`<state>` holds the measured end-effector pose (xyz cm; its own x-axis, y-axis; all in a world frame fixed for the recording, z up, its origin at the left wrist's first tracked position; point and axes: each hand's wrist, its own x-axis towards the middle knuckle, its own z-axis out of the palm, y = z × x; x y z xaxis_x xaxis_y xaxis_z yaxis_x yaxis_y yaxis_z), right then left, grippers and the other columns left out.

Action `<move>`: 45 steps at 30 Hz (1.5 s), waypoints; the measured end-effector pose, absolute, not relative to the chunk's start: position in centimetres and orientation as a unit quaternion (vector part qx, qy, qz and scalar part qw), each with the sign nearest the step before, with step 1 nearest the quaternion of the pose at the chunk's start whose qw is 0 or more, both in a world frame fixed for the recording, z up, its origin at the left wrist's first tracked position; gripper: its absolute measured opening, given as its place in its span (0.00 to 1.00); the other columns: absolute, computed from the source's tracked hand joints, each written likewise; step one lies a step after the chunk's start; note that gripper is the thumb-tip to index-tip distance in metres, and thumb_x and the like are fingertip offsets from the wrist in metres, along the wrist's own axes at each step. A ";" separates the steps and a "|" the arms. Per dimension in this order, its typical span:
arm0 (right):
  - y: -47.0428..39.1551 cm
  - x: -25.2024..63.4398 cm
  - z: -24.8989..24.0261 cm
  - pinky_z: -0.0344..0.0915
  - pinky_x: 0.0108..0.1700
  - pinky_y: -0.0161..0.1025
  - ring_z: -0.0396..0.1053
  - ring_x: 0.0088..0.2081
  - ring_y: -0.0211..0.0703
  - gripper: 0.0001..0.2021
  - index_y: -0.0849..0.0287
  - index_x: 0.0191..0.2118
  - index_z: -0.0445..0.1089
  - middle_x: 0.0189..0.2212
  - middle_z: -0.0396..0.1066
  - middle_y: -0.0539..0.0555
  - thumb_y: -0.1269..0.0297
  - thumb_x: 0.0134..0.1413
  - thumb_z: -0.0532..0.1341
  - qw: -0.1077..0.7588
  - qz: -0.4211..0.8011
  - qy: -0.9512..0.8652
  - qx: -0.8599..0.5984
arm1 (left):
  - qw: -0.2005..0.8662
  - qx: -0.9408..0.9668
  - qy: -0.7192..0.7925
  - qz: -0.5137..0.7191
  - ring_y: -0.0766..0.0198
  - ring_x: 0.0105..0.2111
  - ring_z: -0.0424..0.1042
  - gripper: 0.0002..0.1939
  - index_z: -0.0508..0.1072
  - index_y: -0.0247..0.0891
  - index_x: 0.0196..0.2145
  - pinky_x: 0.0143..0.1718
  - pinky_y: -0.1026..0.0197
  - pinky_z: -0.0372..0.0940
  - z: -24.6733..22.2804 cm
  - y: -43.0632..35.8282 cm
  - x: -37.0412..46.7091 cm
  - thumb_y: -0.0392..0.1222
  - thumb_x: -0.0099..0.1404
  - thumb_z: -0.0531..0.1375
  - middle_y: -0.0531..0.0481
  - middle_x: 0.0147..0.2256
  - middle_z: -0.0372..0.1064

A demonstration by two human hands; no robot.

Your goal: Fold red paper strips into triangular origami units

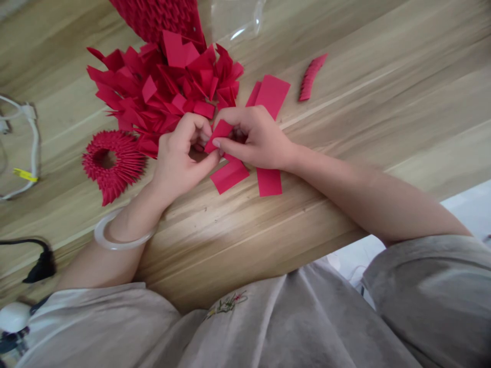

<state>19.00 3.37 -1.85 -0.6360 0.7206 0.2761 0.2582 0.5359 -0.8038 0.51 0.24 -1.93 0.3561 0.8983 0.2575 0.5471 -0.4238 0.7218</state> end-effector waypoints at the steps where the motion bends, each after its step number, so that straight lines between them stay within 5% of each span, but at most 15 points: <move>1: 3.4 19.0 -1.8 0.59 0.32 0.29 0.58 0.30 0.30 0.08 0.64 0.31 0.63 0.26 0.64 0.49 0.66 0.60 0.56 0.305 0.379 -0.821 -0.300 | 0.271 0.778 0.464 0.326 0.78 0.23 0.59 0.13 0.63 0.36 0.36 0.25 0.75 0.57 -1.9 0.2 0.5 0.33 0.56 0.63 0.60 0.25 0.62; 45: 3.3 19.0 -1.6 0.59 0.32 0.31 0.59 0.29 0.31 0.07 0.63 0.30 0.63 0.26 0.64 0.49 0.68 0.58 0.56 0.304 0.389 -0.812 -0.310 | 0.265 0.777 0.472 0.321 0.76 0.22 0.58 0.13 0.64 0.38 0.36 0.23 0.72 0.56 -1.8 0.2 0.6 0.33 0.56 0.64 0.60 0.24 0.60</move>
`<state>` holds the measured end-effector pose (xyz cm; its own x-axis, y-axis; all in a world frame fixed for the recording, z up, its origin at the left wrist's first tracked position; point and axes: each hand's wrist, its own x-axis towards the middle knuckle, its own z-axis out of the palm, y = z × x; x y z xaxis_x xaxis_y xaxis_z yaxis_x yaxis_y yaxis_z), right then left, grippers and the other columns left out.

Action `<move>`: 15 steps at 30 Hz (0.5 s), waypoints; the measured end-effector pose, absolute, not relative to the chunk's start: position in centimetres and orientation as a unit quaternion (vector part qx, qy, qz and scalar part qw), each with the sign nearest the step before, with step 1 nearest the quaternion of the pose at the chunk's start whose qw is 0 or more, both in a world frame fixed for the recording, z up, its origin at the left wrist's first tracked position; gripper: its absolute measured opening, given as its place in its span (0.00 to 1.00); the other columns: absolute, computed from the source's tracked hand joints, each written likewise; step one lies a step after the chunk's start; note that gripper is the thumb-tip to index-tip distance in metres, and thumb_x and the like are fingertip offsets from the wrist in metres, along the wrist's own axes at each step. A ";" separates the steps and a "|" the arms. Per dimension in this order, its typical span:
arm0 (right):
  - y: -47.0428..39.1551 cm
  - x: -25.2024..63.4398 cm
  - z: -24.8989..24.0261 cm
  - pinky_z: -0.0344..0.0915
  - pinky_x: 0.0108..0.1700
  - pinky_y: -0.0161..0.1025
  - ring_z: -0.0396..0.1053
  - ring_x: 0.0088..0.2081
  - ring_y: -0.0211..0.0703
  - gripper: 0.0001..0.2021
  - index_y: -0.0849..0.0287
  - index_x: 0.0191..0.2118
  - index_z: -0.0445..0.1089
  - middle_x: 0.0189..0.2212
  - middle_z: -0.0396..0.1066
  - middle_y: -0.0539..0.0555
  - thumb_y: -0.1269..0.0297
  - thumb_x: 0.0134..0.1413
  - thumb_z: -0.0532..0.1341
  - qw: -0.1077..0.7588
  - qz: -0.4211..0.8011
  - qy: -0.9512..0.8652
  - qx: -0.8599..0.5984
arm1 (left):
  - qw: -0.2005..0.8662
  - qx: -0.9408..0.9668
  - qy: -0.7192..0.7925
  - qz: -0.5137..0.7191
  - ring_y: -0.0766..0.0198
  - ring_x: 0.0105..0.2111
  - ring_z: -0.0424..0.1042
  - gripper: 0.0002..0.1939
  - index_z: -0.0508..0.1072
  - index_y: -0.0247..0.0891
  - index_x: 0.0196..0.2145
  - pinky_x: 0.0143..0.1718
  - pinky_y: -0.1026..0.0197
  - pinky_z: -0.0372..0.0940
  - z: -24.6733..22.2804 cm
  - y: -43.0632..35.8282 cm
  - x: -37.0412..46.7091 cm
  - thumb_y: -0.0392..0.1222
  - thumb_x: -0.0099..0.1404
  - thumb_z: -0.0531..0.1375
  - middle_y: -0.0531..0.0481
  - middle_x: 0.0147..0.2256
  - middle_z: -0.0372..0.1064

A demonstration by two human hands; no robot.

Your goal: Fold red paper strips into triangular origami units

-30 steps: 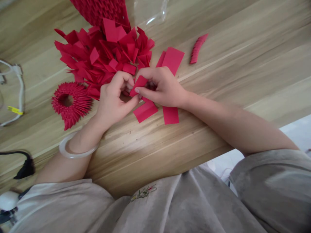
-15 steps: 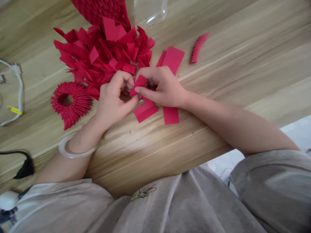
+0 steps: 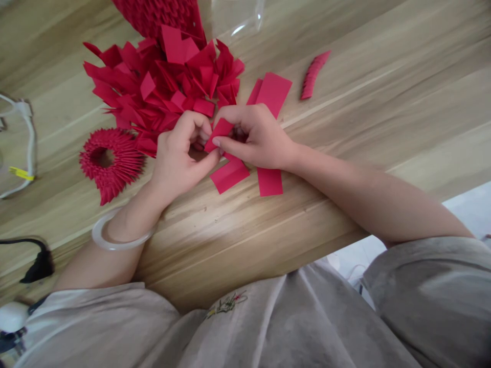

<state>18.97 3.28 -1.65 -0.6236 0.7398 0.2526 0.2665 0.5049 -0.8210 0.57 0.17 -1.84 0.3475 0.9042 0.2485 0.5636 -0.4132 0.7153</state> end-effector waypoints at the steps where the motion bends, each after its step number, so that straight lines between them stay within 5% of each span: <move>1: 3.3 19.0 -1.6 0.59 0.32 0.31 0.59 0.29 0.31 0.07 0.63 0.29 0.63 0.26 0.64 0.49 0.68 0.58 0.56 0.306 0.392 -0.810 -0.310 | 0.265 0.777 0.473 0.321 0.76 0.22 0.58 0.13 0.64 0.38 0.36 0.23 0.72 0.56 -1.8 0.2 0.6 0.34 0.55 0.64 0.60 0.24 0.60; 15: 3.4 19.0 -1.7 0.58 0.31 0.31 0.58 0.29 0.31 0.06 0.63 0.30 0.64 0.26 0.64 0.48 0.68 0.57 0.57 0.306 0.395 -0.809 -0.308 | 0.277 0.776 0.465 0.325 0.77 0.23 0.60 0.12 0.63 0.37 0.36 0.25 0.73 0.58 -1.8 0.2 0.6 0.34 0.57 0.64 0.60 0.25 0.63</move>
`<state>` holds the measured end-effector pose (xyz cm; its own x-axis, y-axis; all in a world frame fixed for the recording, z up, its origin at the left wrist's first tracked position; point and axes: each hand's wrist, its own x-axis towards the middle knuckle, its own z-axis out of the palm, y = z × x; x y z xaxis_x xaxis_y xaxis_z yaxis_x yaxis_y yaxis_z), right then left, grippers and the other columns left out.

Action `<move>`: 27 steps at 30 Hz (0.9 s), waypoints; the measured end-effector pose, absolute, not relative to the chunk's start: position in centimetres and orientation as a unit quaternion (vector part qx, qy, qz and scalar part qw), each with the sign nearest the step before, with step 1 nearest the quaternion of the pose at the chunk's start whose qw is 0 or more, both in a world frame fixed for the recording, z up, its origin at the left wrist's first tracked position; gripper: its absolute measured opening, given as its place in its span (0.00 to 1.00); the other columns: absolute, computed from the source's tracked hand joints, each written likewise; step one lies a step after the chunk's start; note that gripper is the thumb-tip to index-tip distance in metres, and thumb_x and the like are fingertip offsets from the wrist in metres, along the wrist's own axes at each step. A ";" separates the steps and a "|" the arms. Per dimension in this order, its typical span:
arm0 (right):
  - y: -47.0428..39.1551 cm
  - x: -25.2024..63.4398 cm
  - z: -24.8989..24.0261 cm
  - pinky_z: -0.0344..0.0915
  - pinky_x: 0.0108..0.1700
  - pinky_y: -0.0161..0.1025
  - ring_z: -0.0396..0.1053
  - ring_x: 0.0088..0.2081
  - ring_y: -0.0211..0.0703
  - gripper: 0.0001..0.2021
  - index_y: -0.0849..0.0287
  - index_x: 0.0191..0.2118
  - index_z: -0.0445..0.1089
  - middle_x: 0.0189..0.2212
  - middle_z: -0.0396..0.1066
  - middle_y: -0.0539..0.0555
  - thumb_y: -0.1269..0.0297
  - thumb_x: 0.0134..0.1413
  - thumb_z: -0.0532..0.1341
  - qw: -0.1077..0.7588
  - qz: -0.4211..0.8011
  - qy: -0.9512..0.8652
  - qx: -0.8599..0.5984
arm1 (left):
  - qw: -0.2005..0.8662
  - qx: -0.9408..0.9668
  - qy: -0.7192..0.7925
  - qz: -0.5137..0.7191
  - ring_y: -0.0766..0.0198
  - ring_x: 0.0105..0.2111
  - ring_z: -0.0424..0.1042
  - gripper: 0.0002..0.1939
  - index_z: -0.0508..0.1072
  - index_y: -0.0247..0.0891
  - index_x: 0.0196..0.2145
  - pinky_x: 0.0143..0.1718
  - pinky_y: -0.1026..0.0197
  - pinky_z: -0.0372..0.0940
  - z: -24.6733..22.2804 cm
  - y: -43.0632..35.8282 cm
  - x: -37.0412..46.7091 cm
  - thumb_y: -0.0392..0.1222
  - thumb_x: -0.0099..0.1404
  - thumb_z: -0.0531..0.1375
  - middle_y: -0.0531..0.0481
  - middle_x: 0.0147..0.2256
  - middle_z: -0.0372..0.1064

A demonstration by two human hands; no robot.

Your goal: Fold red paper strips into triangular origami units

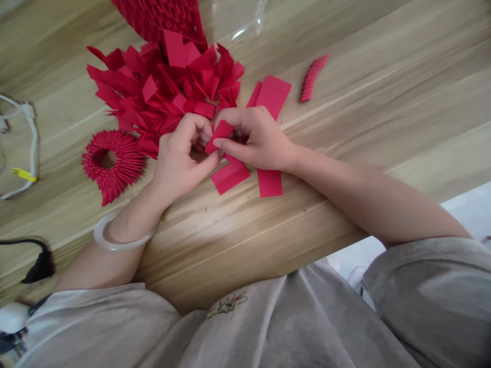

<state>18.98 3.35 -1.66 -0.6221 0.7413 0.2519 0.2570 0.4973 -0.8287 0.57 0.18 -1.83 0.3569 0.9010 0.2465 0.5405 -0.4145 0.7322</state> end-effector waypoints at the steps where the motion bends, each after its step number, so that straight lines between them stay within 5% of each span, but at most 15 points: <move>1: 3.3 19.0 -1.7 0.57 0.31 0.31 0.58 0.29 0.31 0.06 0.63 0.30 0.64 0.25 0.64 0.49 0.68 0.57 0.57 0.305 0.396 -0.809 -0.309 | 0.278 0.775 0.465 0.325 0.77 0.23 0.60 0.12 0.63 0.37 0.36 0.24 0.73 0.58 -1.8 0.2 0.6 0.34 0.57 0.64 0.60 0.25 0.63; 27: 3.3 18.9 -1.8 0.57 0.31 0.29 0.57 0.28 0.30 0.08 0.64 0.31 0.65 0.24 0.63 0.48 0.66 0.60 0.56 0.317 0.386 -0.810 -0.305 | 0.277 0.770 0.482 0.312 0.75 0.21 0.56 0.13 0.63 0.39 0.34 0.22 0.70 0.54 -1.9 0.3 0.3 0.35 0.55 0.65 0.60 0.23 0.58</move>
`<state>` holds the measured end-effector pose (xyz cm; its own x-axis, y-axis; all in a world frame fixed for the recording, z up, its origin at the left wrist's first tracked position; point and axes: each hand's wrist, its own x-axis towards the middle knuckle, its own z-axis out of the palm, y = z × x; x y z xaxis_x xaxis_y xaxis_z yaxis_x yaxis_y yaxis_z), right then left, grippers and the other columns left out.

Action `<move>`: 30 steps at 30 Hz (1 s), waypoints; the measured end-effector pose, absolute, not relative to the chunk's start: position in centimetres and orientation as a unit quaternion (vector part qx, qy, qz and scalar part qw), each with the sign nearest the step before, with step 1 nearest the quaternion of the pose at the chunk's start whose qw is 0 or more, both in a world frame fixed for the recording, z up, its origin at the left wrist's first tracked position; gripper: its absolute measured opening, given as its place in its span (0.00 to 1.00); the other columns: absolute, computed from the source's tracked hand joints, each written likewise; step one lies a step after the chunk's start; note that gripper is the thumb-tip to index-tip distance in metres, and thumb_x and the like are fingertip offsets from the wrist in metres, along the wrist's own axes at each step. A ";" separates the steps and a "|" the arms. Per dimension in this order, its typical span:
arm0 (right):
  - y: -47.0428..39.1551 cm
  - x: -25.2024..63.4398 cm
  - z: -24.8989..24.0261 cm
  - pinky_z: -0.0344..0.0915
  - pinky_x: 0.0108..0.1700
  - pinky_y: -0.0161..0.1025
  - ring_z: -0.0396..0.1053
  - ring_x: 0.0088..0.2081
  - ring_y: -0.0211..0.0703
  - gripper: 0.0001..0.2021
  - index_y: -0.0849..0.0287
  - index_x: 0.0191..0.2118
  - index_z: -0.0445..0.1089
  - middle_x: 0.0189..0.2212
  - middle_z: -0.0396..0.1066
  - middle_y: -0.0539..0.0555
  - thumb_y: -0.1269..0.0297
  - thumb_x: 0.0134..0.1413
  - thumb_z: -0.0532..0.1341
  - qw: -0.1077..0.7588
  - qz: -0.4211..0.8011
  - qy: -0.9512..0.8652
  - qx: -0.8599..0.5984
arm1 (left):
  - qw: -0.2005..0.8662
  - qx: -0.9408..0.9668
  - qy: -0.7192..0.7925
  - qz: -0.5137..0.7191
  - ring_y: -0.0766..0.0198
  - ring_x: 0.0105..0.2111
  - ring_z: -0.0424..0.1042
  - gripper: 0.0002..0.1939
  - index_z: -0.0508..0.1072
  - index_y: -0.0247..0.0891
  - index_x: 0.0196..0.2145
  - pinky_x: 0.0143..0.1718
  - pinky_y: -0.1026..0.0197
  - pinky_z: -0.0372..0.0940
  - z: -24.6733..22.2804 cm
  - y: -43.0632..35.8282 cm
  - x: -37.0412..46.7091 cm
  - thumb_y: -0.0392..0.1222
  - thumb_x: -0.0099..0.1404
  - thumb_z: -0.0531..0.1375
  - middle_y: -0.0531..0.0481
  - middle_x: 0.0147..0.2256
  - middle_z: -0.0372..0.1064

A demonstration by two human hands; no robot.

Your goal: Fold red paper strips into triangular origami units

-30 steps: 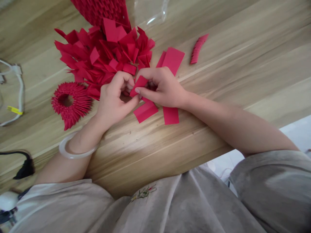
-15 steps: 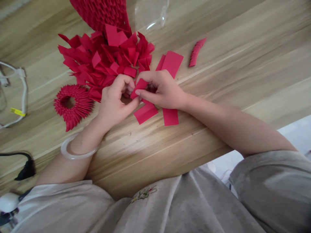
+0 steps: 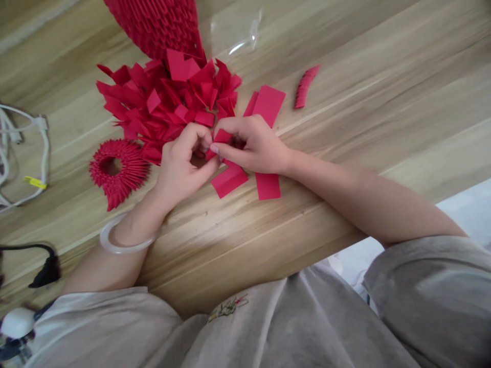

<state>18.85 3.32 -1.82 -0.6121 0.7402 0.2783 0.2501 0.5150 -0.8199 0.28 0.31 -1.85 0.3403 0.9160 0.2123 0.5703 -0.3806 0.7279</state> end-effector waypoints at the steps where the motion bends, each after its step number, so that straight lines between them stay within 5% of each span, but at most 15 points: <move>1: 3.3 18.9 -1.8 0.57 0.31 0.30 0.57 0.28 0.30 0.07 0.64 0.31 0.65 0.24 0.63 0.48 0.66 0.59 0.56 0.318 0.386 -0.810 -0.306 | 0.281 0.767 0.485 0.311 0.75 0.21 0.56 0.13 0.63 0.39 0.34 0.22 0.70 0.55 -1.8 0.3 0.3 0.35 0.54 0.65 0.60 0.23 0.59; 30: 3.4 18.6 -2.3 0.52 0.29 0.28 0.55 0.23 0.28 0.09 0.65 0.28 0.65 0.21 0.61 0.46 0.65 0.55 0.56 0.357 0.412 -0.787 -0.289 | 0.266 0.774 0.506 0.274 0.70 0.27 0.62 0.10 0.62 0.39 0.34 0.28 0.67 0.59 -0.7 0.0 0.5 0.35 0.56 0.61 0.56 0.28 0.63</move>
<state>18.57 3.42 -2.30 -0.5783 0.7492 0.3230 0.1618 0.4934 -0.8546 0.46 -0.01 -0.66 0.3385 0.9282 0.1546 0.6365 -0.3468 0.6890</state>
